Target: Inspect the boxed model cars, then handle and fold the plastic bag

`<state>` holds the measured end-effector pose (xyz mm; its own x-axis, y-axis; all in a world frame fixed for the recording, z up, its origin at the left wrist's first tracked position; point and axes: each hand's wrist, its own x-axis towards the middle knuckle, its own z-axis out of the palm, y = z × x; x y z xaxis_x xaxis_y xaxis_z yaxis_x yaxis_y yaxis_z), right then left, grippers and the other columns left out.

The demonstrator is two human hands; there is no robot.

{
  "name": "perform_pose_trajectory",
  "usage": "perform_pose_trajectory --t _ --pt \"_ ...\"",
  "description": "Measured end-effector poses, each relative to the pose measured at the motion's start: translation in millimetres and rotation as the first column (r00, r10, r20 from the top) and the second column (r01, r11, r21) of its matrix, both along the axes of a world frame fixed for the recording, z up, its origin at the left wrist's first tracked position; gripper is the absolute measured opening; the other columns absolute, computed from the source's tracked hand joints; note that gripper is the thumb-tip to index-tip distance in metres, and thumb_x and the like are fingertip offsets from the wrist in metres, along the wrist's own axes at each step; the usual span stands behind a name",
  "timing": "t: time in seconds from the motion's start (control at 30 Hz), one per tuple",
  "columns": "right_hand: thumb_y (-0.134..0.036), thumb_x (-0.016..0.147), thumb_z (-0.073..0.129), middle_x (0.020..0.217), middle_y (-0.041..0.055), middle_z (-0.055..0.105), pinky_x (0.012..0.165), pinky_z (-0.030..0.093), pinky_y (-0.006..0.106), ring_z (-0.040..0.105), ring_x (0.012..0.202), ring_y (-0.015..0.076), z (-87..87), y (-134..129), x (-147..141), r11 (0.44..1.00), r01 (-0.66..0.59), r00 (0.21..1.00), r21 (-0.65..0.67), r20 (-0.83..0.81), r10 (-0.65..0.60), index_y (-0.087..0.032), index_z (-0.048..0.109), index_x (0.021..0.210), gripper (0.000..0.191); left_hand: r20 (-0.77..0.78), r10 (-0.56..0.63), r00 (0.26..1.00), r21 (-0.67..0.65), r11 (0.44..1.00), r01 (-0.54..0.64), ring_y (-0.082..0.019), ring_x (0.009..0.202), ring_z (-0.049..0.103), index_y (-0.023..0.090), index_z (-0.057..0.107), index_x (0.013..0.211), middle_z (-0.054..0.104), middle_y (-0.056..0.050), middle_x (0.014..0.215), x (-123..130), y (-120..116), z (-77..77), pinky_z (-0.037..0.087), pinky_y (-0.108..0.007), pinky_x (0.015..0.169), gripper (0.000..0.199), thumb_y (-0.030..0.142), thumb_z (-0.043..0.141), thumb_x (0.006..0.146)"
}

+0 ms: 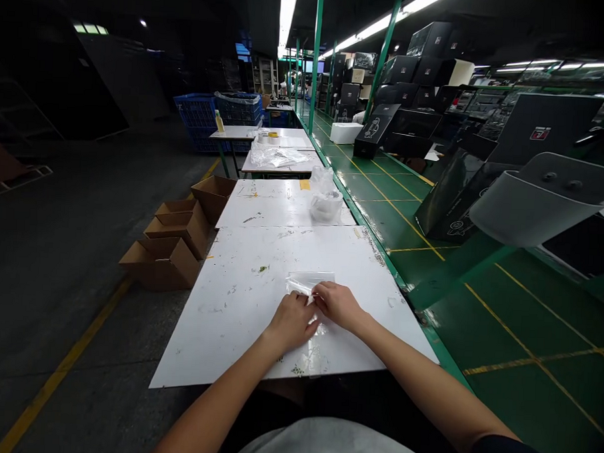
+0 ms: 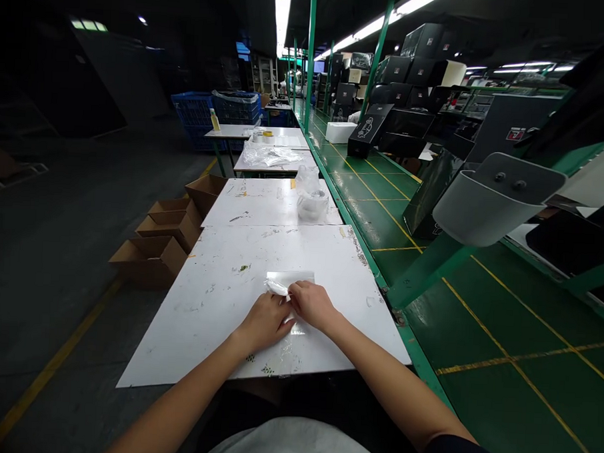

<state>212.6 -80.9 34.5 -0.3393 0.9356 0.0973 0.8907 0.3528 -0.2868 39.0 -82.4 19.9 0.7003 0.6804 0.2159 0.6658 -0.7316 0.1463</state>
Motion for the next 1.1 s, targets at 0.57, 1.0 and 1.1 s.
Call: perform_pose_trajectory --t 0.57,1.0,1.1 --pt "-0.019 0.091 0.04 0.103 0.0118 0.058 0.062 0.036 0.027 0.054 0.087 0.0194 2.6 -14 -17 0.996 -0.065 0.953 -0.068 0.293 0.082 -0.013 0.062 0.095 0.024 0.221 0.275 0.936 -0.122 0.96 -0.253 -0.025 0.112 0.052 0.019 0.059 0.119 0.059 -0.009 0.117 -11 46 42.6 0.038 -0.041 0.099 0.037 0.024 0.058 0.082" --pt "-0.033 0.075 0.069 0.117 0.0095 0.06 0.086 0.045 0.031 0.056 0.106 0.0206 31.4 48 30 0.989 -0.077 0.989 -0.125 -0.136 0.06 -0.018 0.061 0.122 0.05 -0.054 0.245 0.968 -0.53 0.815 -0.235 -0.027 0.089 0.055 0.02 0.059 0.08 0.064 -0.004 0.079 1 96 32.3 0.035 -0.041 0.088 0.019 0.023 0.058 0.062" --pt "-0.031 0.062 0.077 0.12 0.0119 0.058 0.087 0.045 0.032 0.055 0.107 0.0219 22.1 78 45 0.96 -0.05 0.972 -0.276 -0.234 -0.016 -0.015 0.053 0.131 0.075 -0.02 0.248 0.968 -0.578 0.788 -0.214 -0.025 0.087 0.056 0.02 0.058 0.077 0.063 -0.003 0.075 0 95 36.5 0.038 -0.035 0.081 0.016 0.021 0.058 0.061"
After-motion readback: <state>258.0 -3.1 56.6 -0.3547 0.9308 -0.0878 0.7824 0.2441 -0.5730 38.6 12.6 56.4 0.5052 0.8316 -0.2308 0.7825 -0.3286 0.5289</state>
